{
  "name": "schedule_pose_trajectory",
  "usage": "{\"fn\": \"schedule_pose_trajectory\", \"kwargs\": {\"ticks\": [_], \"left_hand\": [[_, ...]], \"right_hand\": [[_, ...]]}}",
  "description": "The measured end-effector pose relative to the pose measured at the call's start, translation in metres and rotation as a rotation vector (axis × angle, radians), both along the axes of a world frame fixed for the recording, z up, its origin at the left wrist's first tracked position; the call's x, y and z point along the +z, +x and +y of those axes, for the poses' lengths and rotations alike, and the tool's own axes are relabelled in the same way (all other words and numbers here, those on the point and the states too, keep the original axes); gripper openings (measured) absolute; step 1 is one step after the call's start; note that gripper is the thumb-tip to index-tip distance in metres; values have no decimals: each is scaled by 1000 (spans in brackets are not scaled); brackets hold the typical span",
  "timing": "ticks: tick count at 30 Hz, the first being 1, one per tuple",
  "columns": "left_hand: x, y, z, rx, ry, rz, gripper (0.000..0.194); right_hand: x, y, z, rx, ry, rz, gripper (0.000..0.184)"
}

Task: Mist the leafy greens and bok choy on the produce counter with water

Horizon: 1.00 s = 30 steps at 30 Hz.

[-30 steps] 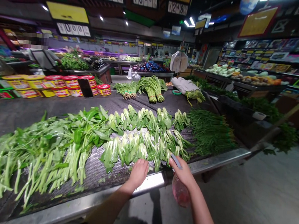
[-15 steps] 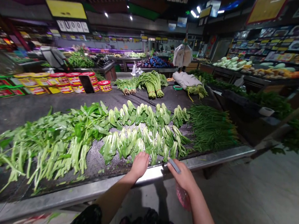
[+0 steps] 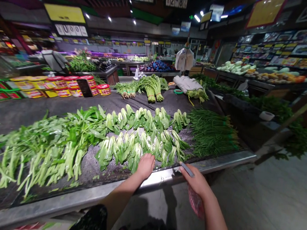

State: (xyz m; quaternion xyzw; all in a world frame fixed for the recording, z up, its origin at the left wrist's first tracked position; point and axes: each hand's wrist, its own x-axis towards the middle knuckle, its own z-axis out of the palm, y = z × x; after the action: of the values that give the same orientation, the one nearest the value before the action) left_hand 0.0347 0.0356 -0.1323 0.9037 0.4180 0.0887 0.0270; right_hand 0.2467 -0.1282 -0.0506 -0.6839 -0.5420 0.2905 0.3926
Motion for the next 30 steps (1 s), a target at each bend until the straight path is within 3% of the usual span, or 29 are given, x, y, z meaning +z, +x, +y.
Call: {"fn": "schedule_pose_trajectory", "kwargs": {"ticks": [11,22,30], "left_hand": [[-9,27,3,-22,18,-8,29],[-20,29,5,-10,20,-20,31],[-22,30,1,27,43,-33,29]], "right_hand": [[12,41,-16,-95,68,54,45],[-6,55,-22,-179,57,-20,42],[4,64,-6,-198,80,158,55]]}}
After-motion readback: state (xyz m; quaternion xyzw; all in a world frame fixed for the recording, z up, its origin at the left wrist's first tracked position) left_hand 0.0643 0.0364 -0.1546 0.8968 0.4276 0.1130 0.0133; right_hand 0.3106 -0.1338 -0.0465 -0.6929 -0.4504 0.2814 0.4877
